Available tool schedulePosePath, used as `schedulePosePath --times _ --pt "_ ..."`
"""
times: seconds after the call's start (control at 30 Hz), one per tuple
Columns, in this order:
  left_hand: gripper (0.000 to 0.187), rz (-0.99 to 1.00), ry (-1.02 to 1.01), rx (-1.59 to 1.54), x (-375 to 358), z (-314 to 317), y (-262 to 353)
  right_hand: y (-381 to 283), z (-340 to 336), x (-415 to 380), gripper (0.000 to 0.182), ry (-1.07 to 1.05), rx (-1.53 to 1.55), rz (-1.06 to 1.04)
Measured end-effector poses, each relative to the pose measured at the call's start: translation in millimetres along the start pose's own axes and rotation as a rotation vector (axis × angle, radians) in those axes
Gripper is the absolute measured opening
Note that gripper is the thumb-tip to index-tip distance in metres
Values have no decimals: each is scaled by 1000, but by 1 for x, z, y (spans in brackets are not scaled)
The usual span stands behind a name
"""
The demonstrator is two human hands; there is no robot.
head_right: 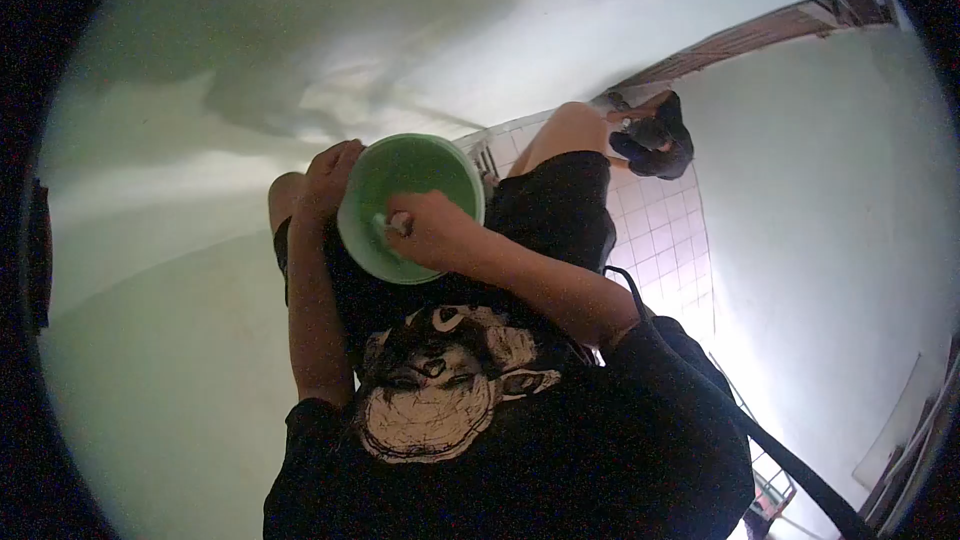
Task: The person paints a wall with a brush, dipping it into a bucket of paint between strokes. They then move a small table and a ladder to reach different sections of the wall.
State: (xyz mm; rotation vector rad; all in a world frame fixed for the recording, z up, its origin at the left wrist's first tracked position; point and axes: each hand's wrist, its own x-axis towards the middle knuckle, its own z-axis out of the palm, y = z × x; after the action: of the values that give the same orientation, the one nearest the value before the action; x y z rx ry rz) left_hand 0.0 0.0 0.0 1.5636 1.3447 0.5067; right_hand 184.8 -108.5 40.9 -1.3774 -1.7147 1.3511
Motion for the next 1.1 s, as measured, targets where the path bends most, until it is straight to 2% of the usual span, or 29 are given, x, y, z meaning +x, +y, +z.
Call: schedulePosePath --times 0.07,0.1,0.17,0.2,0.27,0.4,0.43,0.5,0.57,0.67,0.83,0.9,0.97,1.0,1.07,1.1 --pt "37 3 -34 36 -6 8 14 5 -6 -7 17 28 14 2" --pt "36 14 -55 -52 -11 32 15 5 -16 -23 17 -22 -35 50" --pt "36 75 -33 -54 -8 31 17 3 -17 -22 23 32 91 127" --pt "36 116 -26 -47 -8 29 13 6 -14 -22 23 -6 105 97" --pt "40 112 -38 -18 -11 28 22 13 -20 -21 21 -35 124 118" --pt "44 25 -62 -36 -33 25 32 -21 -29 -40 11 -89 86 212" --pt "44 -10 -104 -24 -9 27 32 -11 -41 -24 10 -35 142 213" --pt "42 39 -62 -38 -11 26 33 -16 -48 -26 10 22 139 169" --pt "43 56 -61 -40 -12 26 31 -22 -55 -28 9 50 316 317" --pt "44 70 -65 -34 -11 26 24 -15 -73 -29 10 76 359 302" --pt "44 65 -91 20 -5 30 21 8 -103 -29 14 173 298 195" --pt "43 162 -117 -1 0 31 16 14 -107 -27 15 215 260 148" --pt "42 64 -112 -26 -3 31 19 20 -102 -25 16 199 167 28" --pt "42 58 -118 24 -3 30 23 22 -96 -25 16 219 169 28" --pt "42 85 -130 50 -6 27 32 24 -83 -22 15 281 92 -184" --pt "43 100 -129 65 -8 26 33 22 -79 -20 15 294 94 -177"
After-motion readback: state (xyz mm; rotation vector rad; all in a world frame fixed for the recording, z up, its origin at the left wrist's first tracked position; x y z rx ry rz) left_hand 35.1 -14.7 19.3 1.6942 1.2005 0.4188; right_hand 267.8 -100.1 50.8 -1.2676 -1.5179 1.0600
